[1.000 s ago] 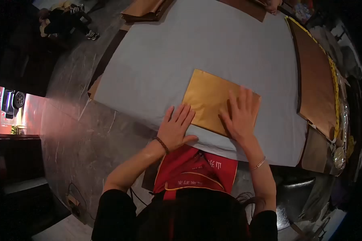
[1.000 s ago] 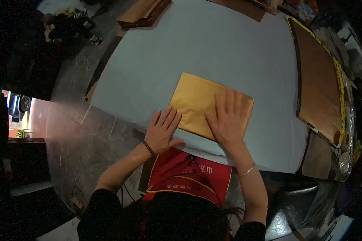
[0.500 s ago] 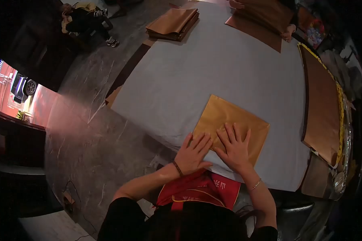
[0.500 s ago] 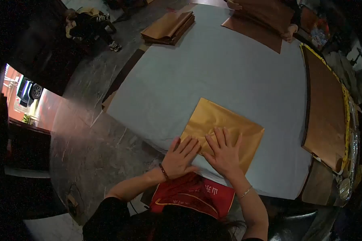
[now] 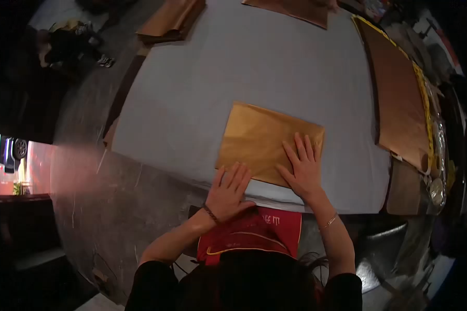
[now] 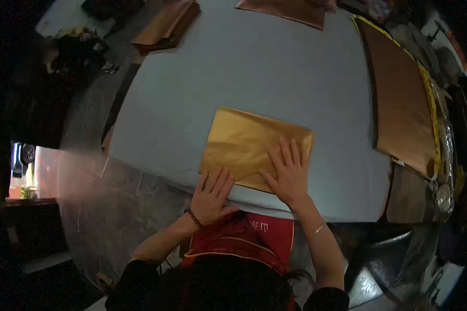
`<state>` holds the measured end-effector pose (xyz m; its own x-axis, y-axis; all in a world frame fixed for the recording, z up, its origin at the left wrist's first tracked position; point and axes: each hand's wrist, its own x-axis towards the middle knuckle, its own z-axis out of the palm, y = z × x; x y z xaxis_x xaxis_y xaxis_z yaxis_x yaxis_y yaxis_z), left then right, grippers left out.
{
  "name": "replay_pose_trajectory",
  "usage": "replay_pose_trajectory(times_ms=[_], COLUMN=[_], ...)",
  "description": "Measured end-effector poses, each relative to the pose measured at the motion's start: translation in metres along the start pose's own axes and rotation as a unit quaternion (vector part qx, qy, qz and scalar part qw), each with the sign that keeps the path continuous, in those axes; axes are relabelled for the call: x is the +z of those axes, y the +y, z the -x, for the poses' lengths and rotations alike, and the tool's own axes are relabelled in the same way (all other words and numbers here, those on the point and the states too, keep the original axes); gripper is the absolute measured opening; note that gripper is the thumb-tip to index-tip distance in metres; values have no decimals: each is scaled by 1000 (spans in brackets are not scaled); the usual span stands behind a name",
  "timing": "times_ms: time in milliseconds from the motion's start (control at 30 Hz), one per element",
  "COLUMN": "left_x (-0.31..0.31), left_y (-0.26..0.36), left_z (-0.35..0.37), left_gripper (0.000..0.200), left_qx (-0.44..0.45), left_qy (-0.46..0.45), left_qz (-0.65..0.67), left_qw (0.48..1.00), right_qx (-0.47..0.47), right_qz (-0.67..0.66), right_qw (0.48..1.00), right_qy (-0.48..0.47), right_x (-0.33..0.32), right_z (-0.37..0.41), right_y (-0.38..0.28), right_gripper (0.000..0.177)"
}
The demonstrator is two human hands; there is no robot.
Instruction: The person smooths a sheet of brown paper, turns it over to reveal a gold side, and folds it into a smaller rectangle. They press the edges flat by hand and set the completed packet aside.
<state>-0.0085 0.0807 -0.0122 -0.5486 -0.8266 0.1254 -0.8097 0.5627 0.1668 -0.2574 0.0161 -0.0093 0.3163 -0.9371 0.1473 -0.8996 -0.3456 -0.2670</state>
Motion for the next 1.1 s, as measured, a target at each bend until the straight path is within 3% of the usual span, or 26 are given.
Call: replay_pose_trajectory(times_ms=[167, 333, 367, 500, 633, 767, 833, 1100], left_x=[-8, -24, -23, 8, 17, 9, 12, 9], left_y=[4, 4, 1, -6, -21, -56, -76, -77], left_z=[-4, -39, -57, -127, -162, -150, -143, -140], left_gripper=[83, 64, 56, 61, 69, 71, 72, 67], left_qx=[-3, -61, -62, -3, 50, -40, -67, -60], left_qy=[5, -3, 35, 106, 34, 22, 57, 66], left_qz=[1, 89, 120, 62, 43, 19, -7, -9], left_qw=[1000, 994, 990, 992, 997, 999, 996, 996], right_qx=[32, 18, 20, 26, 27, 37, 53, 59], right_qz=[26, 39, 39, 62, 44, 33, 15, 13], right_qw=[998, 998, 998, 998, 998, 999, 998, 998], right_qy=[40, 40, 40, 18, 30, 17, 10, -10], right_x=[-1, -1, 0, 1, 2, -1, -3, -5], right_z=[3, 2, 3, 2, 1, 3, 1, 0], right_y=[3, 1, 2, 2, 3, 2, 2, 3], right_gripper=[59, 59, 59, 60, 58, 61, 64, 79])
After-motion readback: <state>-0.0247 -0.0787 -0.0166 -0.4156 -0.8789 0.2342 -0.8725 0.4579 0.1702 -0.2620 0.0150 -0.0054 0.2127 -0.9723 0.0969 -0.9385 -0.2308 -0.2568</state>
